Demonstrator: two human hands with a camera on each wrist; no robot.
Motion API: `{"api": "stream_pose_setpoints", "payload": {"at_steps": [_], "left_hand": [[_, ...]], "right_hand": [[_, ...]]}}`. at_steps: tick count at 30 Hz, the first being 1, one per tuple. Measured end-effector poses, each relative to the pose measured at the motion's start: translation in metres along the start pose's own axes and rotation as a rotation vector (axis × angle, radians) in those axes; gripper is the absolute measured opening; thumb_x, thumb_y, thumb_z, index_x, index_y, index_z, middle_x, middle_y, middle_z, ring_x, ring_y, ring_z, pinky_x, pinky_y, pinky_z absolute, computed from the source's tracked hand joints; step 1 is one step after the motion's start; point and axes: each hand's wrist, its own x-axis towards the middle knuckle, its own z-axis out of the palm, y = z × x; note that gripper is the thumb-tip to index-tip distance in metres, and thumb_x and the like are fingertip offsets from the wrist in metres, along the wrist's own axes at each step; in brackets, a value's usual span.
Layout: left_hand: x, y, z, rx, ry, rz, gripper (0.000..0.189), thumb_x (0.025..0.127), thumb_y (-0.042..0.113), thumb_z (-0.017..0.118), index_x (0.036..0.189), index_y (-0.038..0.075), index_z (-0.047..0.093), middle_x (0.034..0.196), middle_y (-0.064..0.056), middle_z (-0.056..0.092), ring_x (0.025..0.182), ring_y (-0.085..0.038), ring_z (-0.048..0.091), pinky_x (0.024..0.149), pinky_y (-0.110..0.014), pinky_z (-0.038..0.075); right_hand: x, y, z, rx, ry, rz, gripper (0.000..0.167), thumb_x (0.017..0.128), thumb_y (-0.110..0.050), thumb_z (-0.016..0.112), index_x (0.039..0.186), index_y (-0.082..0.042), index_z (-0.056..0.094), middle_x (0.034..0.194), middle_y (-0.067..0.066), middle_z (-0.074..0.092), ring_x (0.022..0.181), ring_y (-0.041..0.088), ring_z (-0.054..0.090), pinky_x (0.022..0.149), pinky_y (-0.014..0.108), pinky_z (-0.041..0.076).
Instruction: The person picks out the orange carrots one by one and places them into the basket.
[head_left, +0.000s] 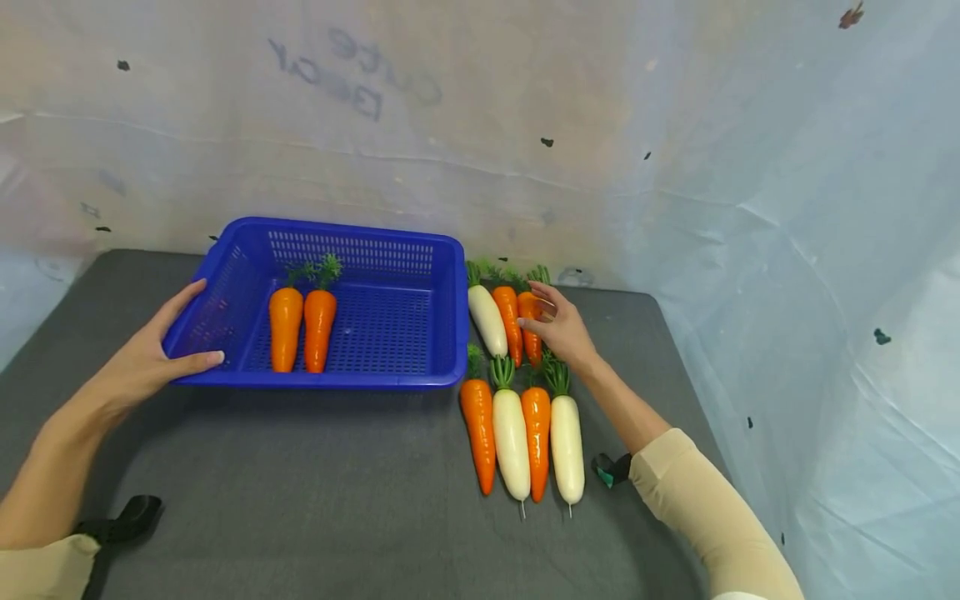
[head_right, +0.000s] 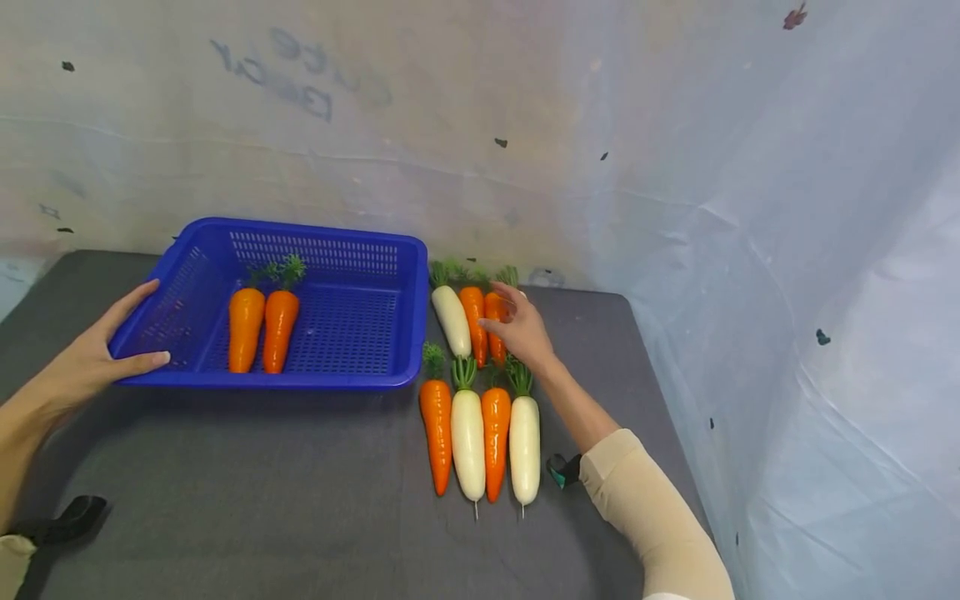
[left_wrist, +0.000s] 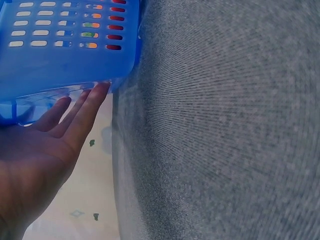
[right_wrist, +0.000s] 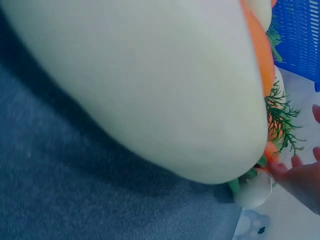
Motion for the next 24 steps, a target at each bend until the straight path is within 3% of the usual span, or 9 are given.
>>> {"api": "stream_pose_setpoints", "payload": {"at_steps": [9, 13, 19, 24], "left_hand": [[0.000, 0.002, -0.001, -0.009, 0.002, -0.004, 0.096, 0.098, 0.023, 0.063, 0.155, 0.046, -0.010, 0.161, -0.027, -0.015, 0.133, -0.067, 0.011, 0.099, -0.083, 0.012], [-0.001, 0.002, -0.001, -0.021, 0.001, -0.004, 0.095, 0.098, 0.022, 0.062, 0.155, 0.046, -0.010, 0.161, -0.027, -0.015, 0.133, -0.067, 0.012, 0.099, -0.083, 0.012], [-0.001, 0.003, 0.000, -0.017, 0.003, -0.010, 0.095, 0.098, 0.023, 0.062, 0.155, 0.046, -0.010, 0.161, -0.027, -0.014, 0.133, -0.067, 0.012, 0.099, -0.083, 0.012], [-0.002, 0.002, 0.000, -0.023, 0.001, -0.009, 0.095, 0.098, 0.023, 0.062, 0.155, 0.046, -0.010, 0.161, -0.029, -0.013, 0.133, -0.067, 0.013, 0.099, -0.083, 0.013]], "right_hand": [[0.005, 0.000, 0.005, -0.040, -0.001, 0.111, 0.071, 0.093, -0.007, 0.068, 0.155, -0.012, 0.034, 0.159, 0.011, 0.032, 0.148, 0.027, 0.027, 0.118, 0.045, 0.028], [0.009, 0.000, 0.007, -0.099, -0.015, 0.149, 0.072, 0.093, -0.007, 0.068, 0.156, -0.015, 0.033, 0.160, 0.009, 0.031, 0.148, 0.027, 0.027, 0.115, 0.047, 0.033], [0.014, 0.000, 0.009, -0.185, -0.017, 0.205, 0.074, 0.093, -0.008, 0.068, 0.156, -0.018, 0.032, 0.157, 0.010, 0.036, 0.139, 0.033, 0.041, 0.101, 0.049, 0.047], [0.015, 0.006, 0.008, -0.149, -0.059, 0.256, 0.080, 0.092, -0.002, 0.067, 0.158, -0.019, 0.026, 0.152, 0.017, 0.041, 0.131, 0.036, 0.049, 0.090, 0.046, 0.054]]}}
